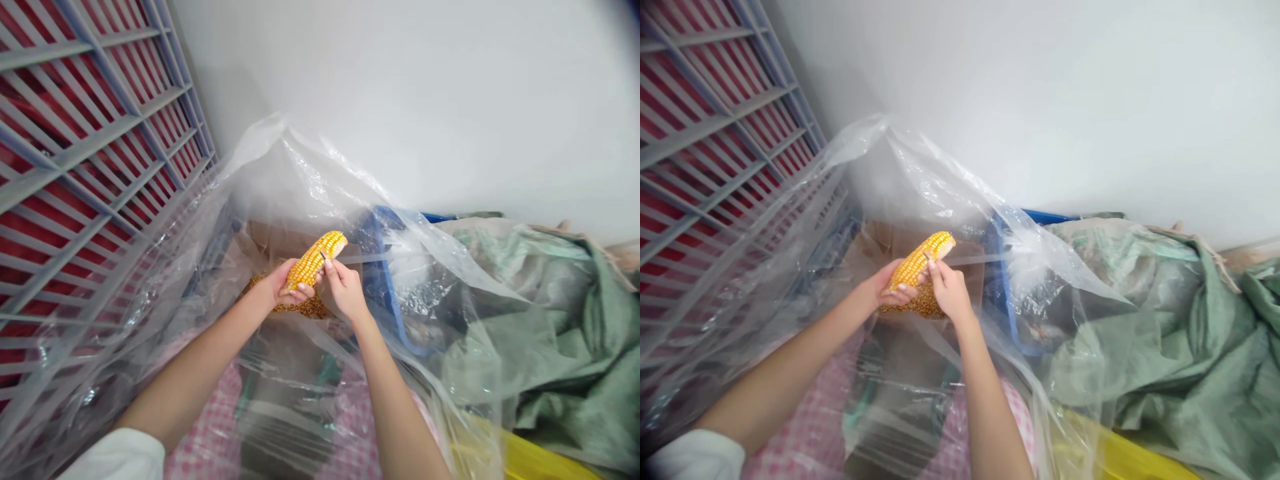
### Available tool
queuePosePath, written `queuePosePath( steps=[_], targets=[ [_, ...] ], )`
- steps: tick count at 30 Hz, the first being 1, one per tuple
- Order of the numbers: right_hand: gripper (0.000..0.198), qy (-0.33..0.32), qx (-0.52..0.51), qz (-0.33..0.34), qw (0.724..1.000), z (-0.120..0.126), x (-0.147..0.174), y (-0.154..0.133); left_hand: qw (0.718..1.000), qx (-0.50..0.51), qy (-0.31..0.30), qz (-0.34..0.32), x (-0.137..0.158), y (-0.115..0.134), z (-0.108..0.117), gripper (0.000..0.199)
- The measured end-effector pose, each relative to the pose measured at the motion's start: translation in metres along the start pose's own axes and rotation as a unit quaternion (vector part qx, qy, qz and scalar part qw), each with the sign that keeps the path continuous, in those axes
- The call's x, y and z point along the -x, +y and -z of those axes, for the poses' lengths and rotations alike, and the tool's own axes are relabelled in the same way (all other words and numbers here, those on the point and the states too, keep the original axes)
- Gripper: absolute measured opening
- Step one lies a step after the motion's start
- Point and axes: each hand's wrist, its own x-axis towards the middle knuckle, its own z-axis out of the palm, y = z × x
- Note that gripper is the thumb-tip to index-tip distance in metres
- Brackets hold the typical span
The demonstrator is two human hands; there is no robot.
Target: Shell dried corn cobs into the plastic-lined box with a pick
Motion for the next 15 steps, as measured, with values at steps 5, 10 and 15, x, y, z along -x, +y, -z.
queuePosePath(
  steps=[5,10,15],
  targets=[
    [0.043,-0.015,0.012,-0.008,1.0,0.004,-0.005,-0.002,0.999,0.039,-0.018,-0.02,0.004,0.0,-0.003,0.026],
    [0.044,0.021,0.004,-0.021,1.0,0.013,-0.004,-0.008,0.999,0.015,-0.013,-0.036,0.012,0.006,-0.01,0.025],
    [0.043,0.067,0.059,-0.019,0.996,0.025,-0.002,-0.014,0.992,-0.072,0.049,-0.09,0.014,0.01,-0.013,0.03]
  ],
)
